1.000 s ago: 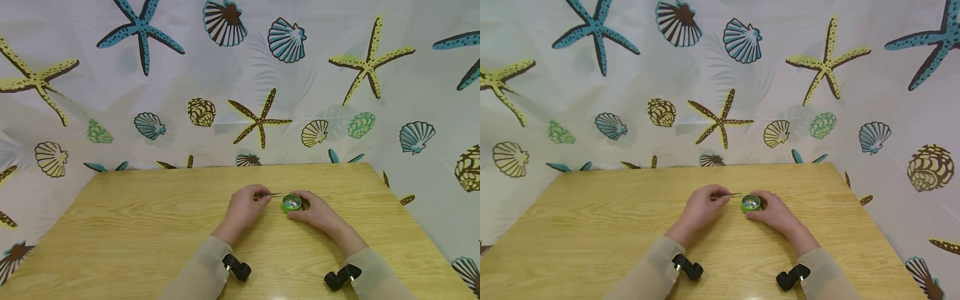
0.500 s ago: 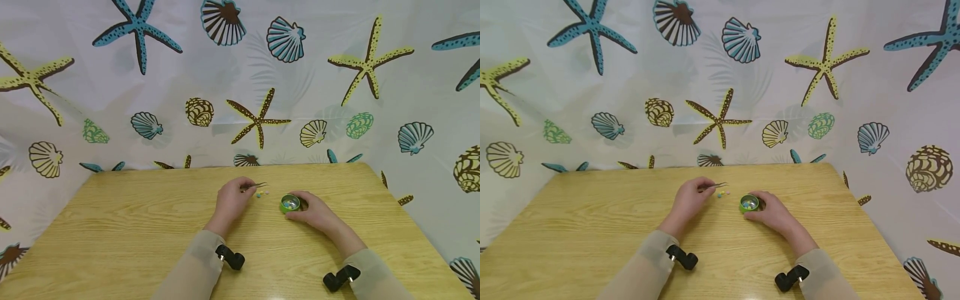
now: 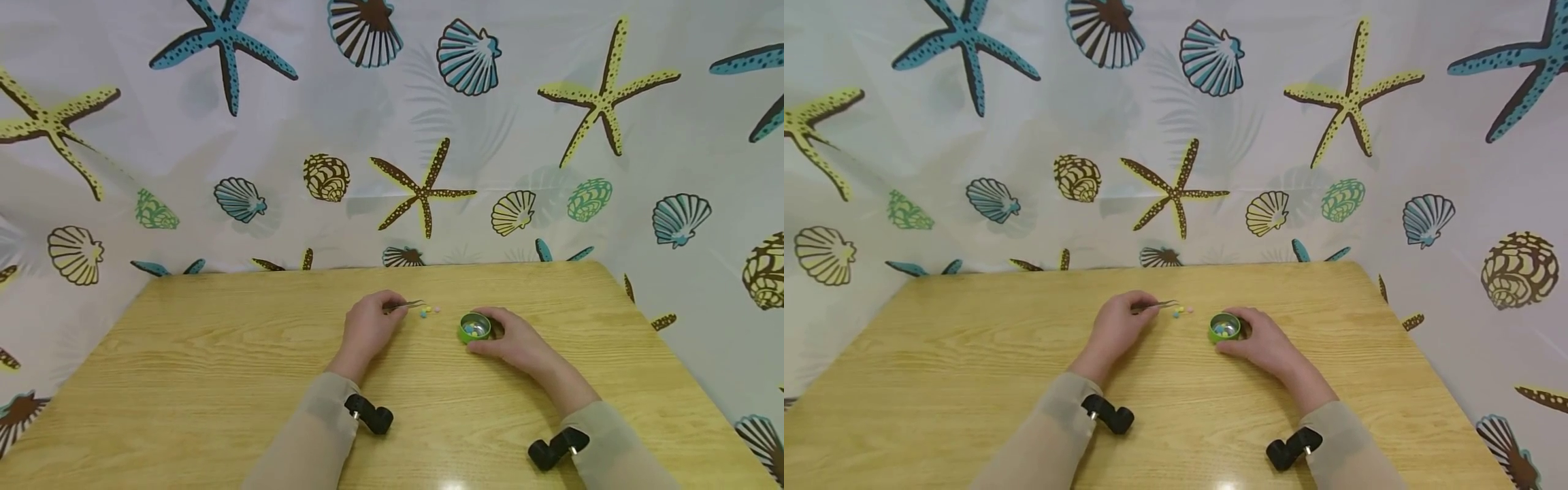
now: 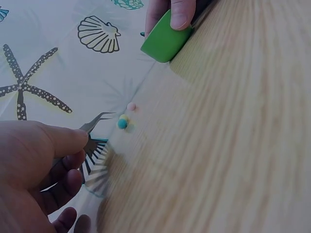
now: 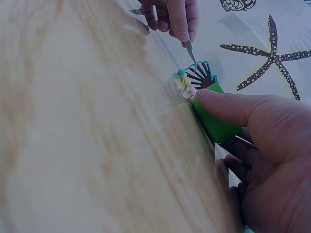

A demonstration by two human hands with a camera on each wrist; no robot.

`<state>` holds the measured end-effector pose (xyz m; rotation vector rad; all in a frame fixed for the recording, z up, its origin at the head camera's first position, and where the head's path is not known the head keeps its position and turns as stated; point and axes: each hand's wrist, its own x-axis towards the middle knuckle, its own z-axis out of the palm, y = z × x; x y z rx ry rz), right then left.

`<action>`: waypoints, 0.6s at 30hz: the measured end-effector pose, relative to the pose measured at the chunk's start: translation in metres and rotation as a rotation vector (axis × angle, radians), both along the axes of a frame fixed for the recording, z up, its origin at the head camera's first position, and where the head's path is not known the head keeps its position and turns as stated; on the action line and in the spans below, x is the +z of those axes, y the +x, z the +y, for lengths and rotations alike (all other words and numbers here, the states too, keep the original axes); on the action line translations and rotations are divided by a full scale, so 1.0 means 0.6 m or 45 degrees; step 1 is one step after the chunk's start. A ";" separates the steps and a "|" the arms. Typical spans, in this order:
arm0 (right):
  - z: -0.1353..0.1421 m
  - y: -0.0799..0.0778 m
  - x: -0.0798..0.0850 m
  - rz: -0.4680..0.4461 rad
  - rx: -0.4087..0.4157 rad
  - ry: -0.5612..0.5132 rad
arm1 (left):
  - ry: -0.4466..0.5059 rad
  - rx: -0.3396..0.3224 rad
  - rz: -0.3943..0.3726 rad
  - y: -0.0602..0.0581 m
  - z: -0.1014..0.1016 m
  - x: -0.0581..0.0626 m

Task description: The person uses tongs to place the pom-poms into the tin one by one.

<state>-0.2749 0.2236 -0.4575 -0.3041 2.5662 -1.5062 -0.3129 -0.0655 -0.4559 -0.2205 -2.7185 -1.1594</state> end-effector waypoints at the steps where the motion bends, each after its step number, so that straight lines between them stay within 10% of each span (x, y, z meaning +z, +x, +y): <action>1: 0.000 -0.001 -0.001 0.000 0.001 0.002 | -0.005 -0.002 -0.004 0.000 -0.001 0.000; 18: 0.000 -0.001 -0.002 -0.001 -0.011 0.017 | -0.059 -0.013 0.002 0.006 -0.005 -0.004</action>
